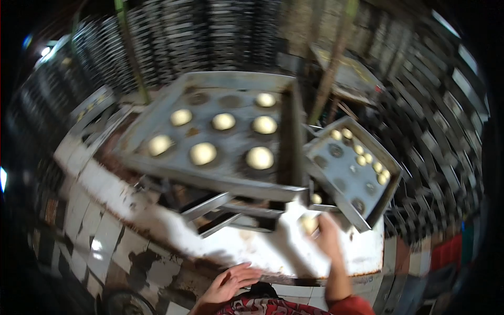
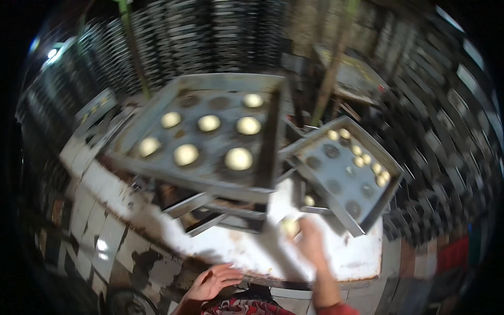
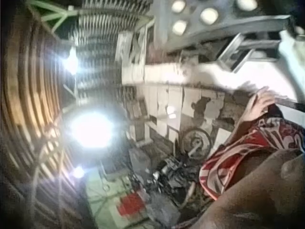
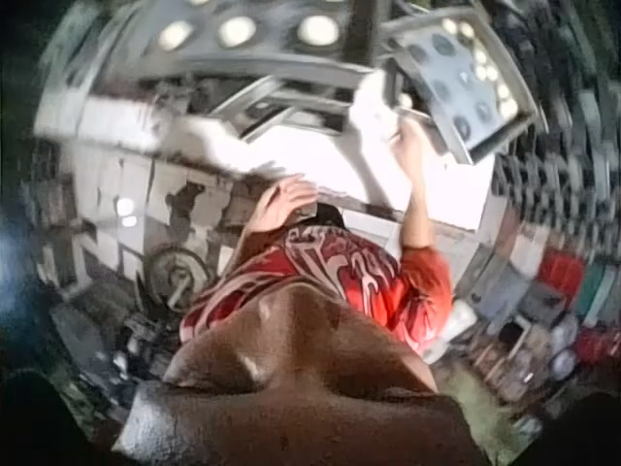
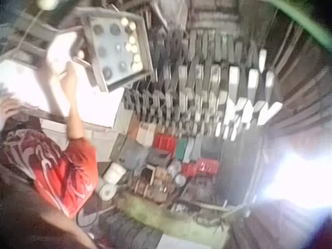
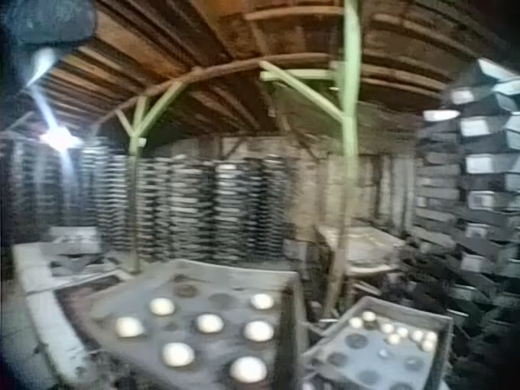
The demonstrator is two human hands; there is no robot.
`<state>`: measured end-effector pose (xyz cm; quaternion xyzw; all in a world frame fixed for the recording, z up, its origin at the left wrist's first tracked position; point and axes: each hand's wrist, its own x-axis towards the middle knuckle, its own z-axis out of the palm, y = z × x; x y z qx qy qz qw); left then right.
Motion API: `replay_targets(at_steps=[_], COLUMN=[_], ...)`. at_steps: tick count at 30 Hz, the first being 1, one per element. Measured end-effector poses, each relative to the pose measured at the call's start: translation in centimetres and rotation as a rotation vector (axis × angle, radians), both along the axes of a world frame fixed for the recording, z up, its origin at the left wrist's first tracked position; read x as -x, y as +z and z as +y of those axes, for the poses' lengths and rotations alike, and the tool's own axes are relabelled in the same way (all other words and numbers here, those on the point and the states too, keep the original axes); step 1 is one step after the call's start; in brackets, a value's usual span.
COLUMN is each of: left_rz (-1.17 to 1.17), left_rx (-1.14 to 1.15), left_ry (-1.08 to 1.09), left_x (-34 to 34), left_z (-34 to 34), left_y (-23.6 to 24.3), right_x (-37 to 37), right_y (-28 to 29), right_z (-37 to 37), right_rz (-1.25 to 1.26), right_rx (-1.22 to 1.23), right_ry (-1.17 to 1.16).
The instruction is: Preparing chocolate-filled bread rolls by flattening dough, adding chocolate filling with a spoon, and arranging them on metal baking trays.
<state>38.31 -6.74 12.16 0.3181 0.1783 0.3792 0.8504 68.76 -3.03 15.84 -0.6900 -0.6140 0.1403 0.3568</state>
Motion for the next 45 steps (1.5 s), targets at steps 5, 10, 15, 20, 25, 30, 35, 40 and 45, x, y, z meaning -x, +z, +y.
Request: replay_targets(at_steps=[5,10,15,20,25,30,35,40,45], left_rz=[0.123,0.624,-0.144,-0.174,0.228,0.478,0.269,0.124,0.510], left_rx=[0.287,-0.265,0.232,0.320,0.283,0.095,0.314,0.563,0.127], left_ry=[0.363,0.878,0.656,0.606,0.840,0.616,0.170,0.228,0.123], left_x=[9.6,18.4,21.7,26.2,31.5,31.8,38.0,46.4,51.6], left_z=[-1.3,-4.3,-0.2,4.9,11.5,18.4,25.3,29.5,32.1], left_y=[-3.0,-2.8,-1.1,-5.2,-6.5,-6.5,1.3,-1.7,-5.8], right_x=[24.7,36.4,44.6,47.2,50.7,54.8,55.0,57.5,59.3], right_y=[-1.7,-0.4,-5.8,-13.2,-13.7,-6.4,-8.3,-8.2,-2.9], right_z=[-5.9,-2.1,12.4,24.3,23.4,25.3,43.3,46.8,42.6], right_rz=[0.005,0.553,1.096,0.277,0.252,0.164,-0.268,-0.912,-0.919], right_rx=[0.176,-0.243,-0.073,-0.279,-0.298,-0.104,-0.031,-0.022,0.512], right_ry=[0.905,0.723,0.126,0.158,0.104,0.480,0.345,0.648,0.830])
